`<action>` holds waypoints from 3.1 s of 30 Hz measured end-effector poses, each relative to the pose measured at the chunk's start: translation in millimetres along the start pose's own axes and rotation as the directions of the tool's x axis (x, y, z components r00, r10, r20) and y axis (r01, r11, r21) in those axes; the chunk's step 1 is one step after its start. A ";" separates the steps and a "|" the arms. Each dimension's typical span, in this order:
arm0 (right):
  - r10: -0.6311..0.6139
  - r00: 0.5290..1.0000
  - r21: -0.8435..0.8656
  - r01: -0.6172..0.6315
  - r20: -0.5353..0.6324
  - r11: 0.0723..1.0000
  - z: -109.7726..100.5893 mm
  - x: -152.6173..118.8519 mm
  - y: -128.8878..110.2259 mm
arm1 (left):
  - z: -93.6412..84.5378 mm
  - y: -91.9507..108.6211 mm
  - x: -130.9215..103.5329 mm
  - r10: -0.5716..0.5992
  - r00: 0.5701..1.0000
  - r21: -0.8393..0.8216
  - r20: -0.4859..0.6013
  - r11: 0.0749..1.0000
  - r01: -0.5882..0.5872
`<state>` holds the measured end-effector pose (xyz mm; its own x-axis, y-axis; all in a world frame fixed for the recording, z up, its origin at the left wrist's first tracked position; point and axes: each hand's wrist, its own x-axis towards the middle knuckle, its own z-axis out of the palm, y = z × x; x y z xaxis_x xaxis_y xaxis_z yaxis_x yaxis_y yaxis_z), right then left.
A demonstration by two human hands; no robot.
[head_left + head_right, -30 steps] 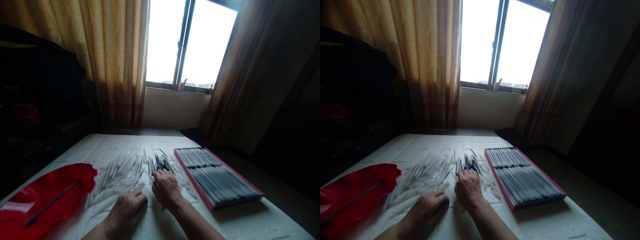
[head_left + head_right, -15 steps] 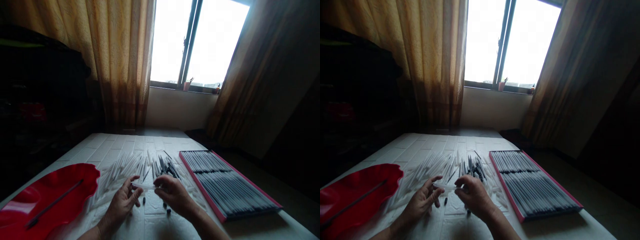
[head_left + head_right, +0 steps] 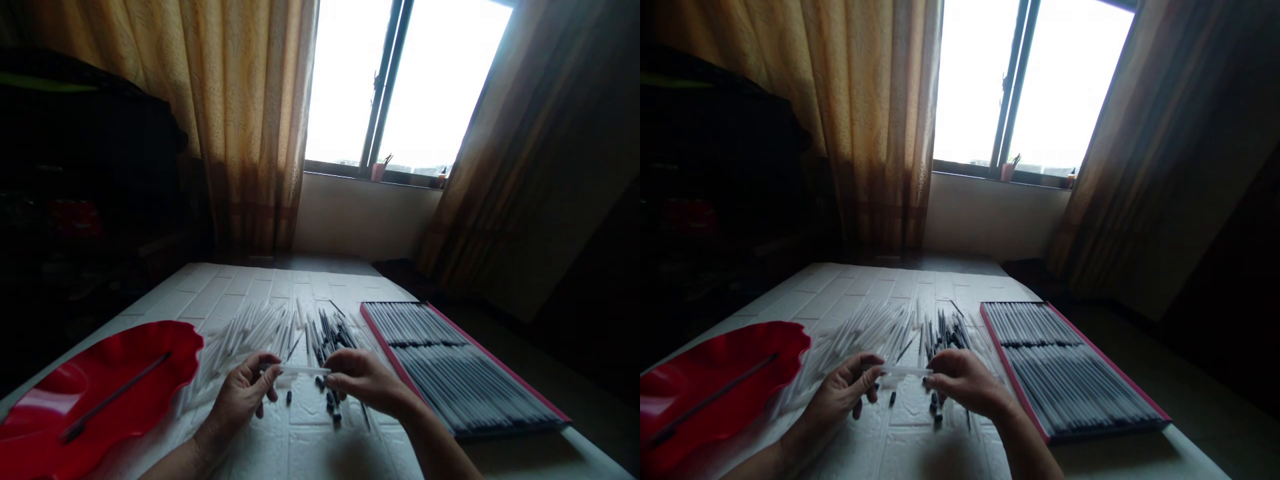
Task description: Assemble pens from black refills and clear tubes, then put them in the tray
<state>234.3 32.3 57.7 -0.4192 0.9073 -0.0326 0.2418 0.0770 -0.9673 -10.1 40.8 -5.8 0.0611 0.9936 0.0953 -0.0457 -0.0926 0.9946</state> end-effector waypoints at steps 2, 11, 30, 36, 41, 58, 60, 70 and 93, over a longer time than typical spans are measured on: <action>-0.004 1.000 -0.015 0.004 0.002 1.000 -0.4 -1.1 -3.7 | -0.2 3.5 -2.2 0.004 1.000 -0.013 0.005 1.000 -0.004; 0.063 0.996 -0.056 -0.060 0.057 0.997 14.6 1.3 8.7 | -0.4 1.0 1.7 0.014 0.998 -0.034 0.054 0.999 -0.012; -0.265 0.890 -0.627 -0.030 -0.371 0.779 -12.3 9.6 22.5 | 5.5 -3.9 -19.8 0.179 0.917 -0.014 0.357 0.982 -0.186; -0.341 0.864 -0.726 -0.041 -0.371 0.687 -6.2 12.4 26.9 | 5.5 6.6 -19.0 0.216 0.894 -0.018 0.392 0.974 -0.227; -0.363 0.877 -0.860 -0.100 -0.313 0.501 17.3 17.2 18.3 | 5.4 13.8 -19.6 0.152 0.893 0.007 0.424 0.985 -0.170; -0.365 0.801 -0.780 -0.190 -0.474 0.596 10.7 13.7 3.5 | 8.4 -11.4 -15.3 0.224 0.920 -0.023 0.323 0.973 -0.228; -0.379 0.752 -0.697 -0.147 -0.540 0.701 -4.8 6.8 4.9 | 7.2 -6.8 -15.0 0.223 0.922 -0.021 0.315 0.973 -0.228; -0.253 0.681 -0.208 0.149 -0.687 0.967 -45.2 -1.5 11.4 | 1.6 1.6 -12.5 0.251 0.955 0.116 0.156 0.956 -0.270; -0.314 0.825 -0.176 0.261 -0.470 0.949 -21.7 -4.5 0.4 | 2.4 18.9 -23.8 0.424 0.831 0.469 0.360 0.688 -0.554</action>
<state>255.3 37.2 62.9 -0.0110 0.9185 0.3952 0.2739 0.3829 -0.8823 -10.0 15.3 10.8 0.3904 0.7629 0.5154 0.4020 -0.6449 0.6500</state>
